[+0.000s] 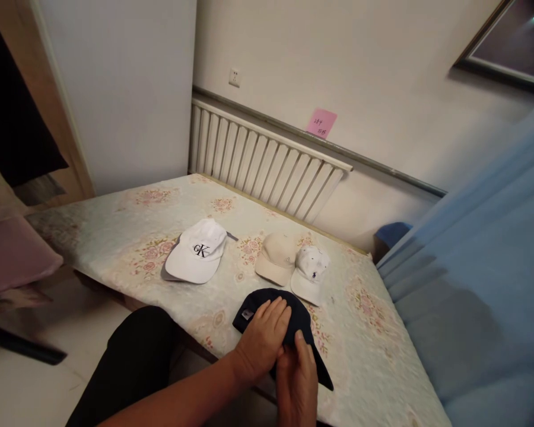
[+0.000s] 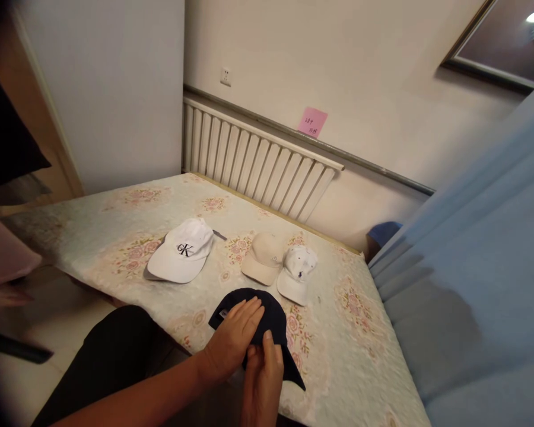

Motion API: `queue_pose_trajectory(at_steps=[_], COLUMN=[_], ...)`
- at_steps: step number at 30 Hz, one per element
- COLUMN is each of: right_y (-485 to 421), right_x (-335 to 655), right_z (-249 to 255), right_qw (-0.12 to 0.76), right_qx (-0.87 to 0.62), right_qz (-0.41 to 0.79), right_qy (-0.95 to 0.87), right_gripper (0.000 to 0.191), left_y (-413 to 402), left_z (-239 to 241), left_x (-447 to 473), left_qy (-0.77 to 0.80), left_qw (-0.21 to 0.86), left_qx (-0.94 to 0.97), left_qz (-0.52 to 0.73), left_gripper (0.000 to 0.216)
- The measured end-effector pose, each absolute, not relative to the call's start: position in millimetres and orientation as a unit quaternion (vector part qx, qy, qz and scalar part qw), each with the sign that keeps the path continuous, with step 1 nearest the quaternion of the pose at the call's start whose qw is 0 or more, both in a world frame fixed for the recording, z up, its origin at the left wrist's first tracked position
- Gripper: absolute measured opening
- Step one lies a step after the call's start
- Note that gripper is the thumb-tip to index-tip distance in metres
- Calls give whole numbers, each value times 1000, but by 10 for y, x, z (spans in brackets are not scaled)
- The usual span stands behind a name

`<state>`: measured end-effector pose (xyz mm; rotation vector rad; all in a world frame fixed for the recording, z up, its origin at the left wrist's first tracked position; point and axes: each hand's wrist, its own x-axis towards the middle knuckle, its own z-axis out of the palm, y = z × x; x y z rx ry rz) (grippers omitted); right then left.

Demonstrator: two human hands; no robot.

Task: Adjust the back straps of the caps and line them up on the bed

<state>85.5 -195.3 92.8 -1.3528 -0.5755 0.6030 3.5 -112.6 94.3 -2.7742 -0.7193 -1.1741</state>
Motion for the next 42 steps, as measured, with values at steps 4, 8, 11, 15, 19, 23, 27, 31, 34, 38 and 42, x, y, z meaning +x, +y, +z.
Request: queue_pose_trajectory(at_steps=[4,8,11,15,19,23,27,31,34,38,42], right_y=[-1916,-1900,-1865,-1815,-1805,-1812,-1812,-1835,-1859,-1861,-1849], right_x=[869,830,812,882,971,987,1004,1046,1031,968,977], right_z=[931,932,995,1144,1299,1390,1390,1383,1398,1419,1438], right_qw=[687,701,752,781,816,835,839,846,847,826,824], right_qx=[-611,-590,-529,-484,-412,-361,-352,-338,-331,-347,-358], right_qz=[273,284,334,360,397,414,412,412,414,441,433], right_qy=[-284,-282,-208,-160,-83,-43,-41,-15,-29,-54,-67], right_gripper=[31,30,29,30,32,33,28,24,26,30,34], left_y=[-1118,-1121,-1145,-1189,-1193,-1115,-983,-919,-945,-1018,-1067], left_z=[909,901,955,1014,898,683,617,714,804,934,1053], left_x=[58,67,23,-121,-255,-265,-229,-232,-230,-230,-260], left_qy=[-242,-242,-250,-254,-320,-417,-472,-450,-448,-441,-442], left_qw=[26,42,47,42,-15,-171,-367,-446,-435,-411,-390], left_qx=[-895,-898,-894,-884,-842,-781,-704,-703,-714,-734,-748], left_qz=[-374,-366,-368,-390,-433,-432,-383,-324,-317,-312,-305], left_gripper=[48,48,47,50,62,70,62,33,29,32,41])
